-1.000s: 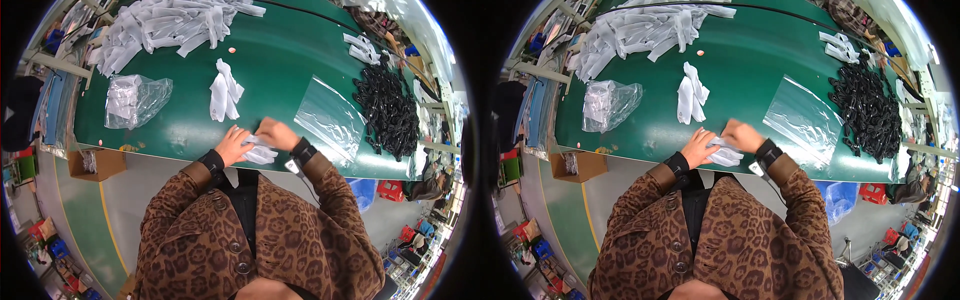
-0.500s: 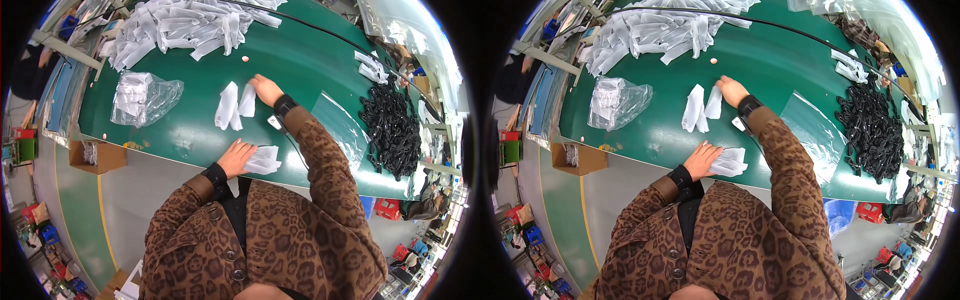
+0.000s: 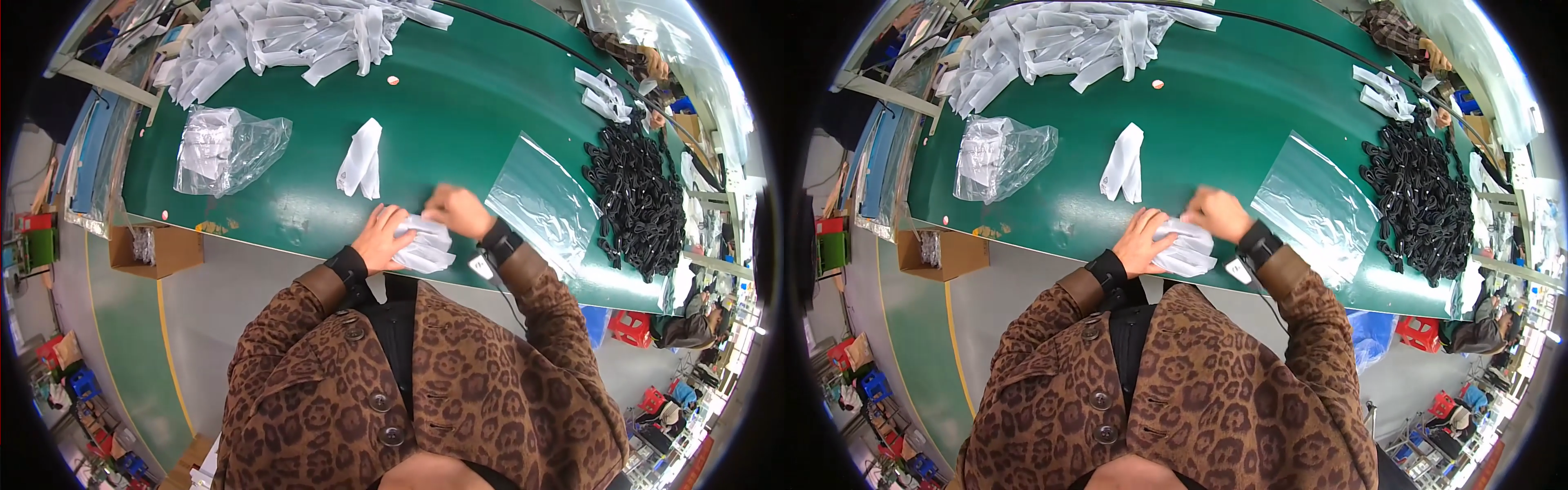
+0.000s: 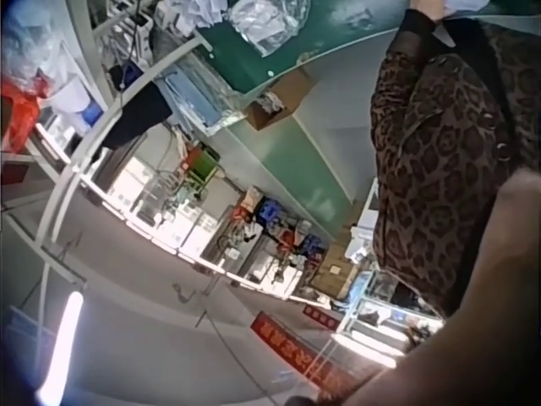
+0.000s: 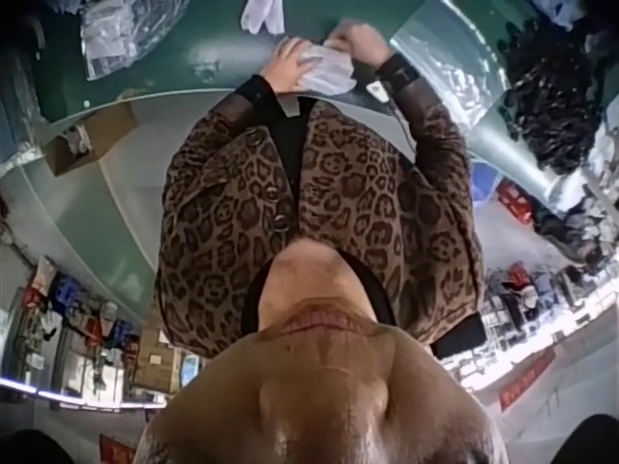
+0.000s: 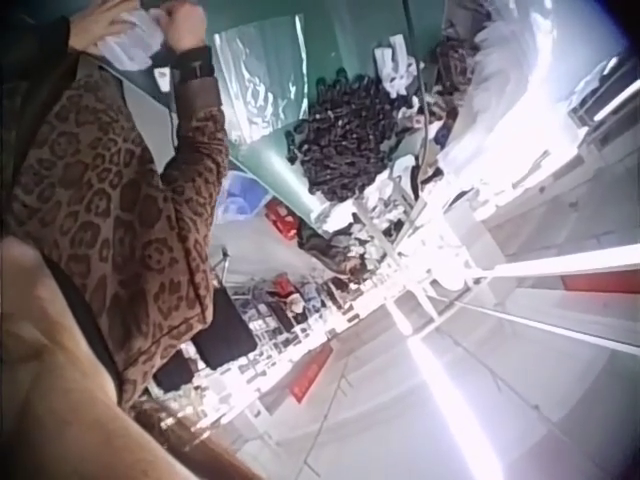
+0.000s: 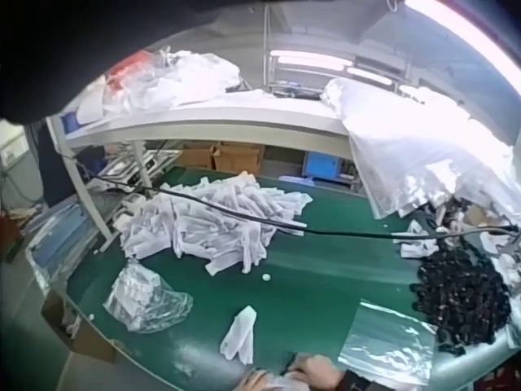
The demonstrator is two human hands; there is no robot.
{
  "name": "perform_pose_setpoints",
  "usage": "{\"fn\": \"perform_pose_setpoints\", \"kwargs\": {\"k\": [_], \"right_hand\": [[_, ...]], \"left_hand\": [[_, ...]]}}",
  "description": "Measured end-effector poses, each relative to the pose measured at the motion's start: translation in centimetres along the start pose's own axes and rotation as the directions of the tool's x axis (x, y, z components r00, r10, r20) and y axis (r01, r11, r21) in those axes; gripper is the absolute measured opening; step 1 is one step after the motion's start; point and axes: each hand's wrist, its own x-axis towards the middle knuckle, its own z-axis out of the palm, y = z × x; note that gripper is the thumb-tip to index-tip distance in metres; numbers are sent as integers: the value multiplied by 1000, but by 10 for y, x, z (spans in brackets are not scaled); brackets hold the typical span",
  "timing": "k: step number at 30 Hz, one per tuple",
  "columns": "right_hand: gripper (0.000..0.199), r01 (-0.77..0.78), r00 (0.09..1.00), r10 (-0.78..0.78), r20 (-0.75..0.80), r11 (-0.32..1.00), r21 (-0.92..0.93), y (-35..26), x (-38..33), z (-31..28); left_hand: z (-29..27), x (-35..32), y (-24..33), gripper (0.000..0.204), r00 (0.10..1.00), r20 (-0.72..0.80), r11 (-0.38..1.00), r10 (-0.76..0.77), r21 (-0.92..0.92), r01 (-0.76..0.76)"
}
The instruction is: Packing white plastic components into clear plastic bags at an assembly station.
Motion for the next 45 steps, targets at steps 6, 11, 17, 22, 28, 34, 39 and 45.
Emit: {"fn": "perform_pose_setpoints", "kwargs": {"k": [6,11,17,22,28,34,39,45], "right_hand": [[38,300,900,-369,-234,911,-282,-46,125,-25],[32,334,915,-396,-81,853,-402,-24,166,-8],[15,155,854,-194,-483,981,-121,-7,77,-11],[16,-315,864,491,-117,706,634,20,6,5],[16,-89,948,192,-254,925,369,28,-22,26],[42,67,954,-57,-296,997,23,2,-32,7],[89,144,960,-195,-200,959,-245,-45,-41,35],[105,120,961,-171,-217,966,-229,-44,-45,51]], "left_hand": [[11,-7,3,71,999,33,999,-29,-13,30],[8,-19,3,81,995,24,995,-99,10,98],[3,-18,1,93,984,20,979,-179,-91,180],[1,-14,-1,93,990,-19,969,-142,-205,135],[-14,8,8,92,998,-36,998,-58,-18,57],[10,8,-10,93,998,31,988,-60,-138,63],[12,14,-3,89,992,-1,985,-124,-124,123],[12,6,-13,90,1000,-9,982,-18,-188,16]]}}
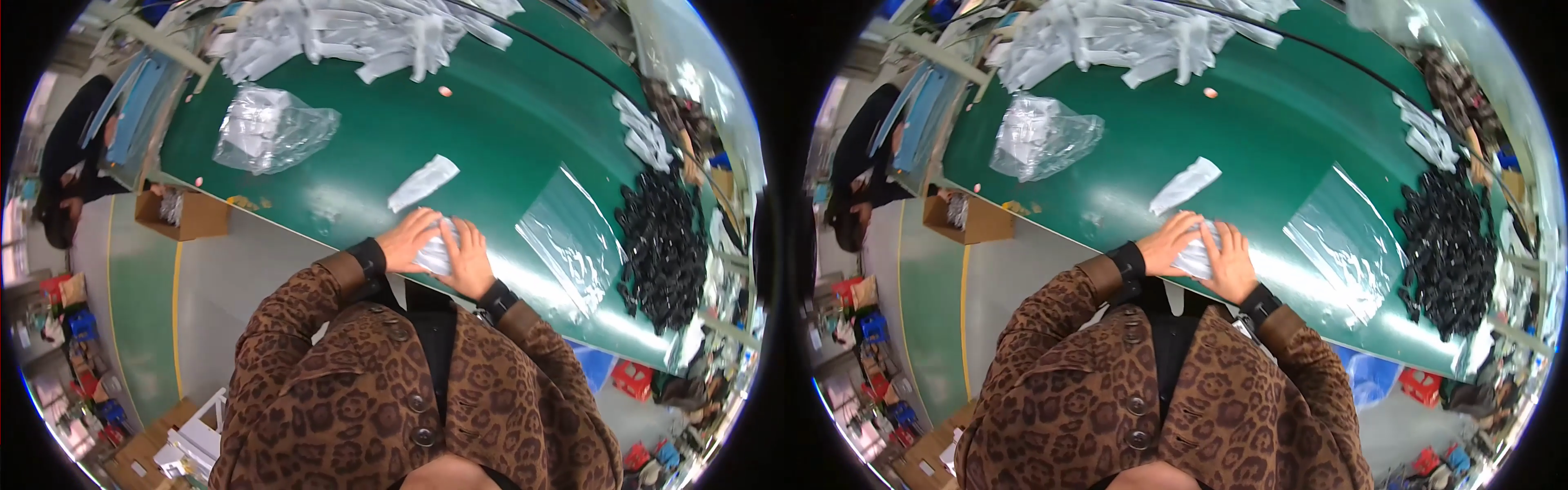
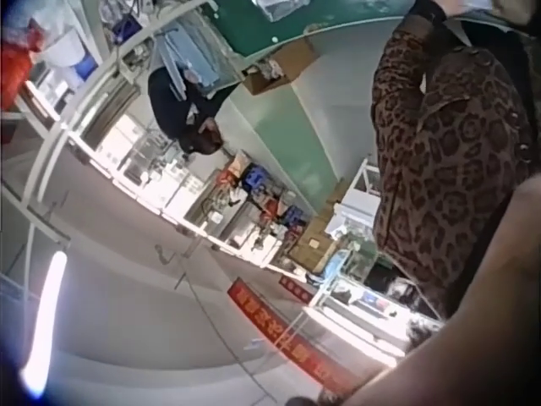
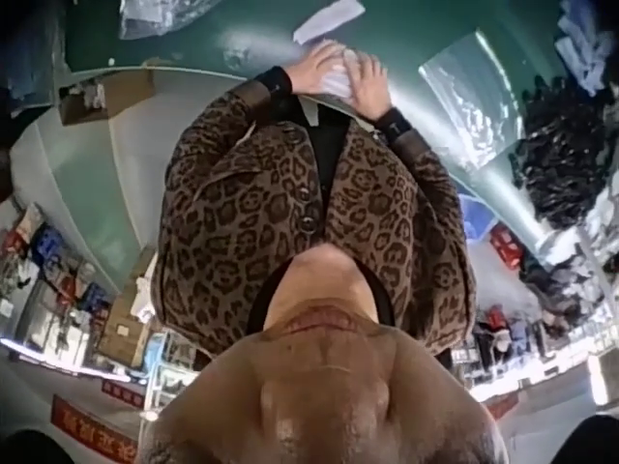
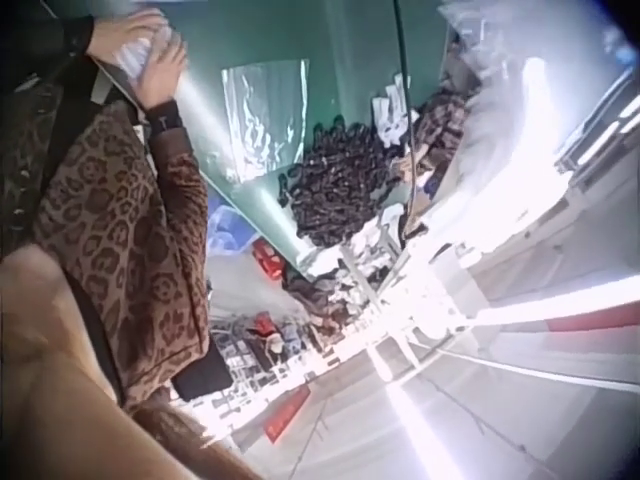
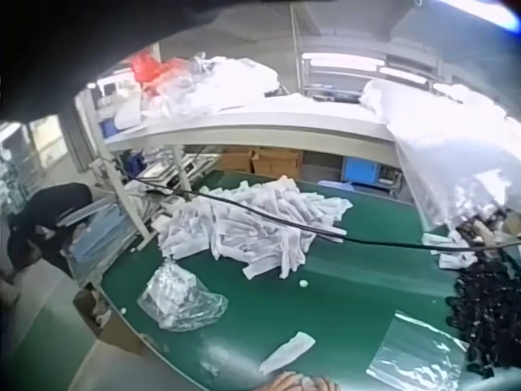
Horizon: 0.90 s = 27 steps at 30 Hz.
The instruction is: Packing white plastic components into clear plastic bags at an assembly station.
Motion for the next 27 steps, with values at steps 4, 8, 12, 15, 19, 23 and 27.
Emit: {"fn": "perform_pose_setpoints", "kwargs": {"k": [4,8,12,15,19,23,27], "right_hand": [[98,12,1000,-11,-13,999,40,3,-1,9],[94,7,1000,-5,-27,998,60,2,-2,16],[91,-80,996,85,-33,988,133,5,-5,19],[90,-112,992,119,-42,983,146,2,-3,16],[87,-145,987,152,-50,982,118,-7,-2,13],[82,-230,971,238,-11,948,220,-23,26,10],[81,-144,981,182,-61,906,398,-50,92,10]], "left_hand": [[13,-8,-9,83,999,-36,1000,14,-4,-14],[15,-9,-15,76,997,-73,1000,18,12,-17],[-7,-4,1,67,972,-234,1000,-14,17,19],[-66,-23,7,62,812,-572,930,-116,226,291],[-153,-58,-3,51,447,-876,668,-182,224,710],[-187,-84,-34,40,422,-886,457,-190,301,837],[-181,-122,-72,31,454,-789,490,-415,227,842]]}}
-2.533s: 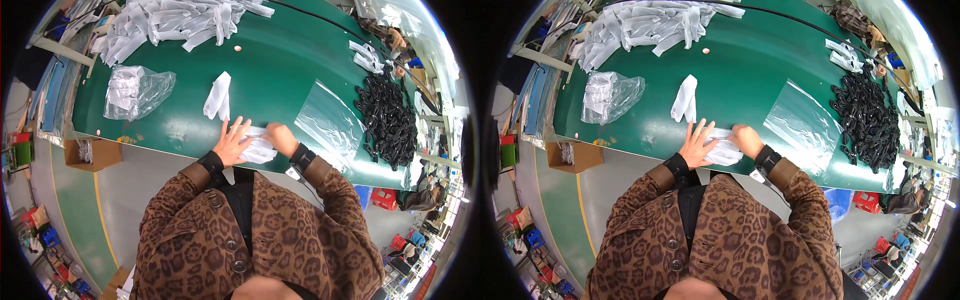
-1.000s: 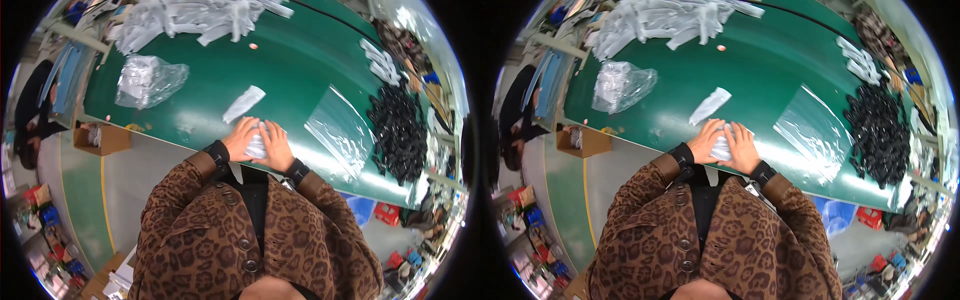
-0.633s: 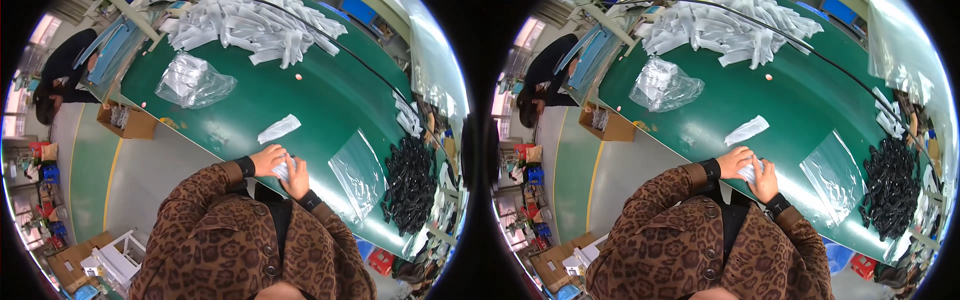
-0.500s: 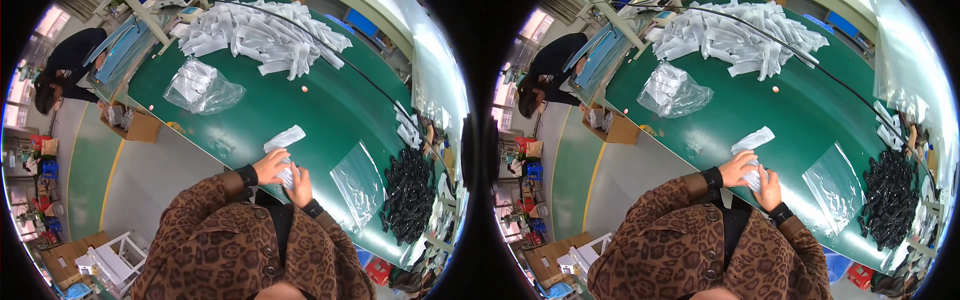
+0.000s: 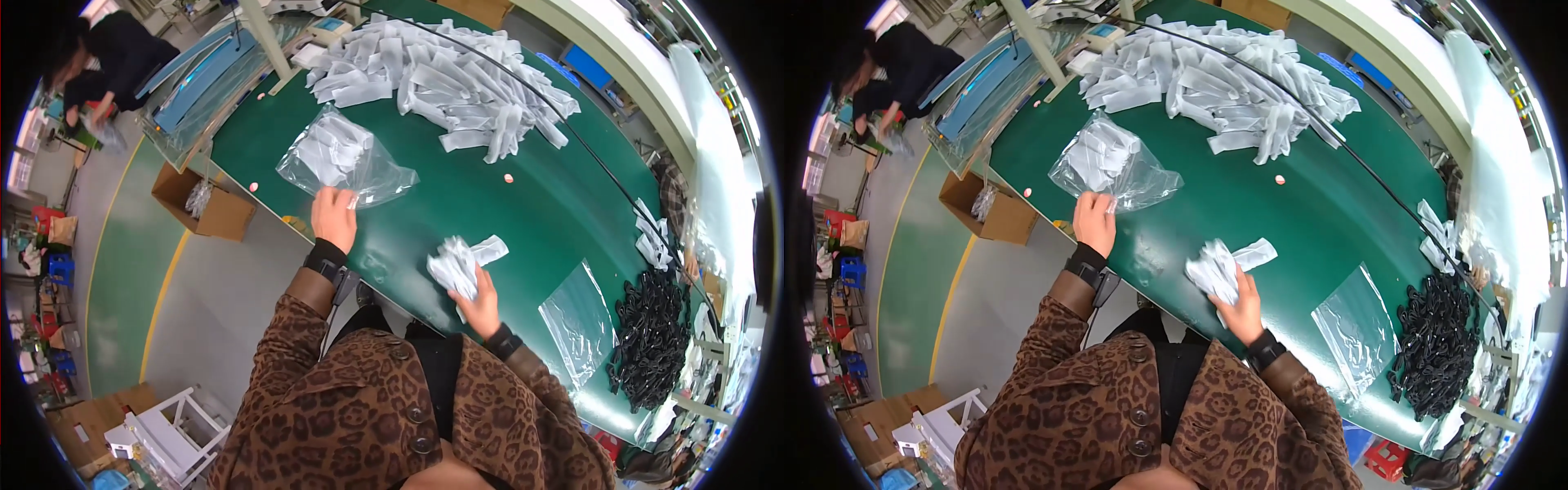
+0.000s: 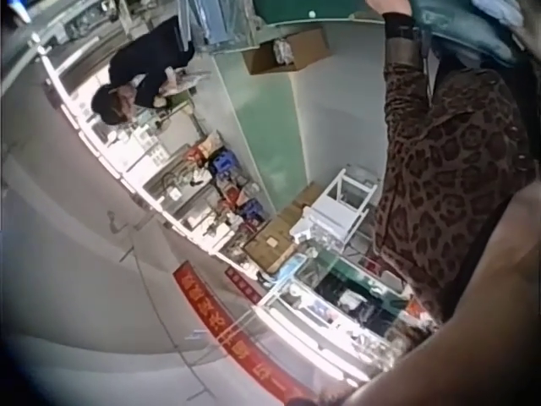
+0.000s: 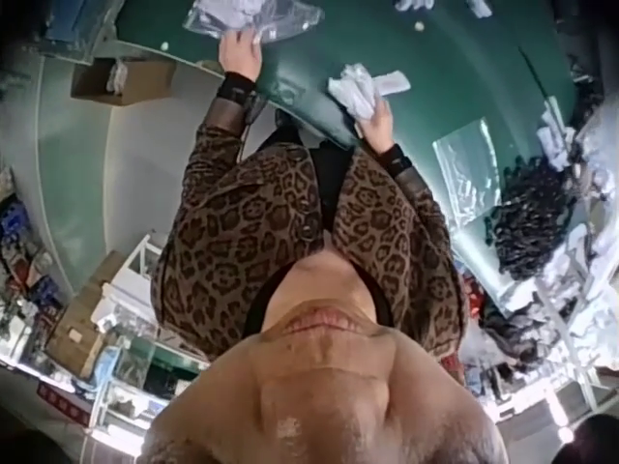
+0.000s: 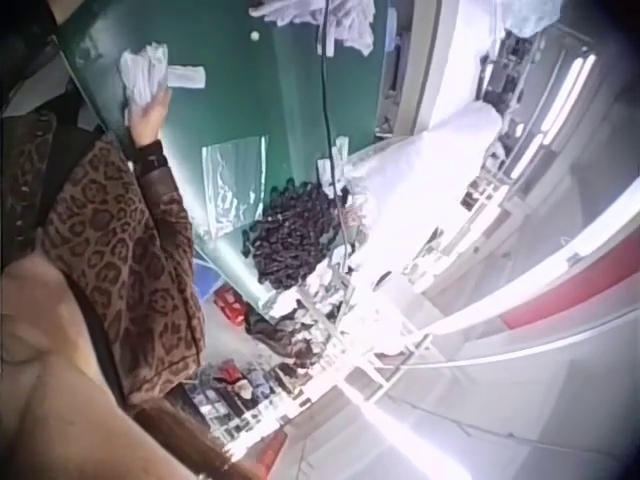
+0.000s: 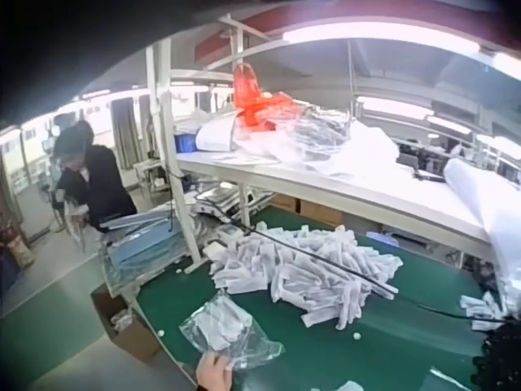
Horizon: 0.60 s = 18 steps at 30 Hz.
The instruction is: Packing white plastic components into clear plastic bags at an assembly station.
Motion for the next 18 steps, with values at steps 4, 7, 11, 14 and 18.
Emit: {"fn": "perform_pose_setpoints", "kwargs": {"k": [4,7,11,14,18], "right_hand": [[79,193,980,-199,25,970,148,-39,96,41],[76,242,960,-260,106,958,155,-46,156,80],[66,18,975,-70,212,971,239,-65,200,109],[59,-327,899,91,428,790,519,-69,209,117],[48,-689,717,22,697,173,703,-77,206,124]], "left_hand": [[-8,-1,9,20,989,-119,939,-91,-341,45],[-25,5,18,15,967,-159,851,-197,-519,88],[-37,-4,1,13,983,-118,859,-141,-507,63],[-35,-8,-15,12,975,-131,854,-177,-512,86],[-35,1,-30,8,917,-171,744,-359,-646,171]]}}
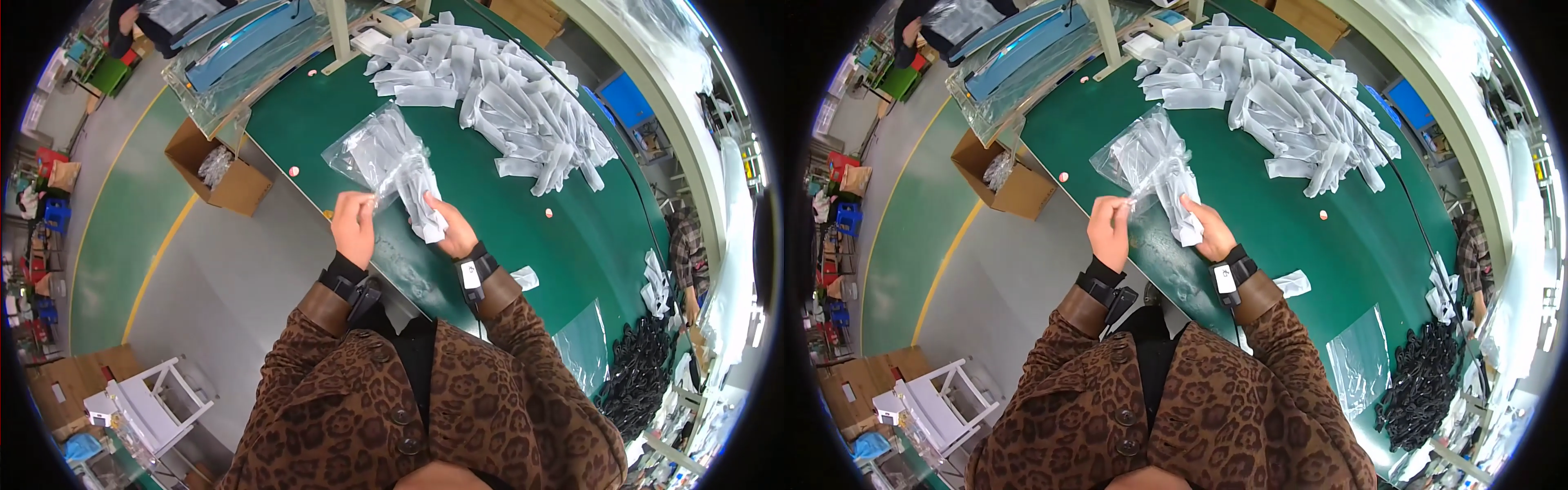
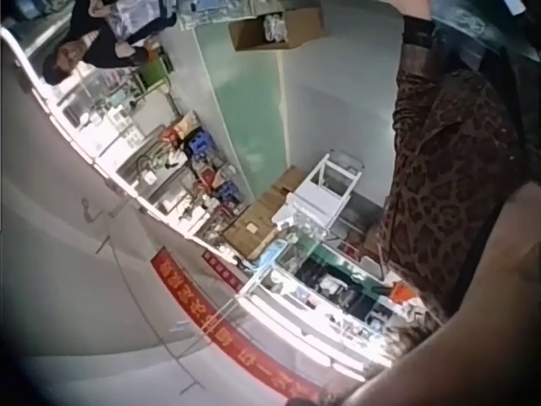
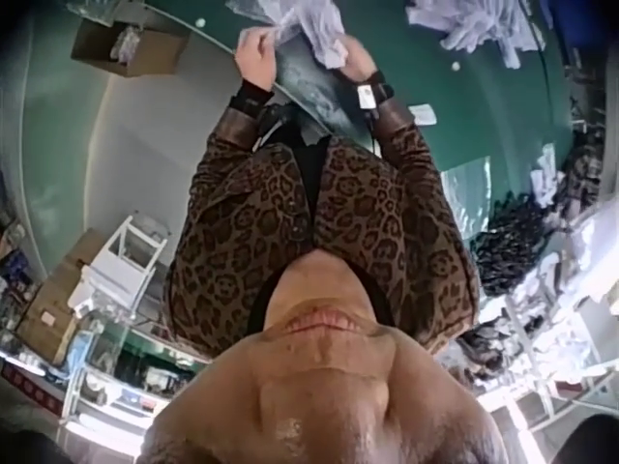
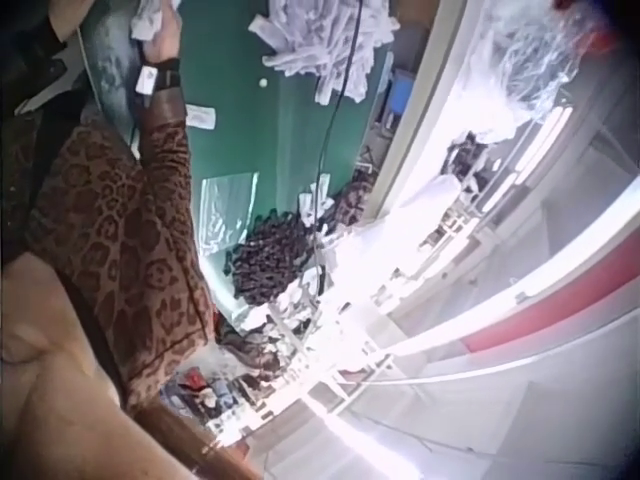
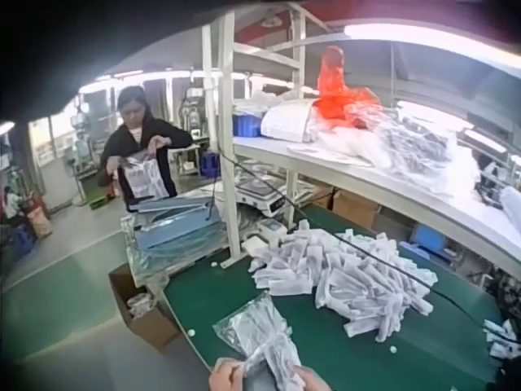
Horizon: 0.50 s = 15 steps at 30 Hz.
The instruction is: Packing white plastic components into clear plastic bags at an assembly station.
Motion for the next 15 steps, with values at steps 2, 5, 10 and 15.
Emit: {"fn": "perform_pose_setpoints", "kwargs": {"k": [2,5,10,15], "right_hand": [[42,115,992,-113,-49,992,57,7,-9,10],[48,206,971,-204,-125,979,4,15,-11,6],[53,295,917,-356,-177,908,-299,21,-25,21],[54,164,890,-455,7,305,-938,21,-7,13]], "left_hand": [[3,11,-5,7,995,-70,995,-64,-75,58],[18,26,-15,7,896,77,550,-438,-765,335],[26,35,-11,9,880,117,552,-461,-738,388],[21,34,7,4,997,68,998,-25,-60,29]]}}
